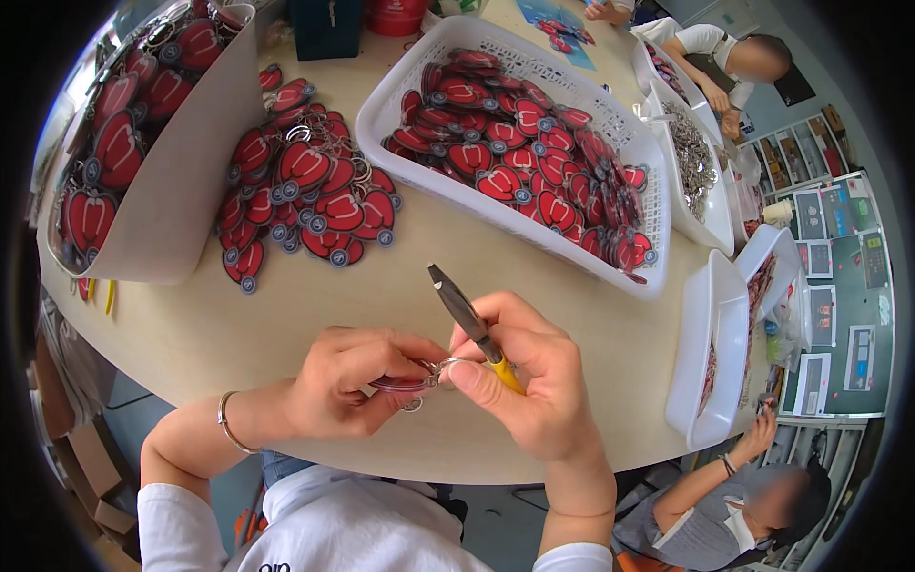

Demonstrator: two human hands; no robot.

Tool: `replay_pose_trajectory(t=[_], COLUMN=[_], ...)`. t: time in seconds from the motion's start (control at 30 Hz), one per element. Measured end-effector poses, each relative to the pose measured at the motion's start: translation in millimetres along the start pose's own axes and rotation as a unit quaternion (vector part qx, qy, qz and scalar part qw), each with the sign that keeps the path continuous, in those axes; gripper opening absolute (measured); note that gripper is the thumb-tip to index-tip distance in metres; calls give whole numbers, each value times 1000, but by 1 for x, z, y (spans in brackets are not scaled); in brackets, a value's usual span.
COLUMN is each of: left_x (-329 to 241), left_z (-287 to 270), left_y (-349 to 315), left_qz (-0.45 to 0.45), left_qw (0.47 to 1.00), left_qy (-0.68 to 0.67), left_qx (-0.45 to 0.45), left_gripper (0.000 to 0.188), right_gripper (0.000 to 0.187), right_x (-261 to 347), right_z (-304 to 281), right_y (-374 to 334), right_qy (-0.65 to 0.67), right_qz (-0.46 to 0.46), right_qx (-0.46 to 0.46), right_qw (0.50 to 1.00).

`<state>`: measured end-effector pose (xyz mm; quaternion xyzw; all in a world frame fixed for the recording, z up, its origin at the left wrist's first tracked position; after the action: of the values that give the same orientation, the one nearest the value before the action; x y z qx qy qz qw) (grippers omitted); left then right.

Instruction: The person uses pliers to attach metal split rings to red heart-shaped keychains. They pick up a keychain, open a split ring with pliers, attach it to the keychain, and close the ring. The finished keychains are placed into a white basket on the table.

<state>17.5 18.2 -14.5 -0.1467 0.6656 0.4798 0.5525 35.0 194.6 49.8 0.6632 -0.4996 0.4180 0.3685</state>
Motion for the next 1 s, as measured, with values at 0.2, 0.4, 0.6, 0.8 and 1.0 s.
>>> replay_pose_trajectory(t=[0.2, 0.4, 0.6, 0.8, 1.0], left_x=[-3, -5, -5, -7, -7], left_z=[-2, -4, -4, -6, -5], left_y=[0, 1, 1, 2, 2], left_qz=[-9, -23, -22, -17, -8], left_qw=[999, 997, 997, 997, 998], left_qy=[-42, -65, -64, -59, -48], left_qx=[-18, -38, -37, -36, -43], left_gripper=[16, 14, 14, 14, 13], right_gripper=[20, 22, 23, 23, 23], right_x=[11, 18, 23, 25, 22], right_z=[4, 5, 5, 7, 2], right_y=[2, 2, 1, 1, -1], right_qy=[7, 9, 11, 22, -2], right_qz=[-3, -17, -13, 5, -18], right_qx=[-6, -14, -15, -31, -30], right_qw=[1000, 1000, 1000, 999, 999])
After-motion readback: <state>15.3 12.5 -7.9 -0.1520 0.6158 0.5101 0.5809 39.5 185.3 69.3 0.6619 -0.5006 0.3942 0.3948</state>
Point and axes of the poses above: each hand's wrist, its own y-axis towards the middle knuckle, its own z-axis out of the palm, x = y × z, the point moved 2 cm from there along y, towards the middle knuckle, and after that the axes turned 10 degrees about -y, right-handed, at the moved point
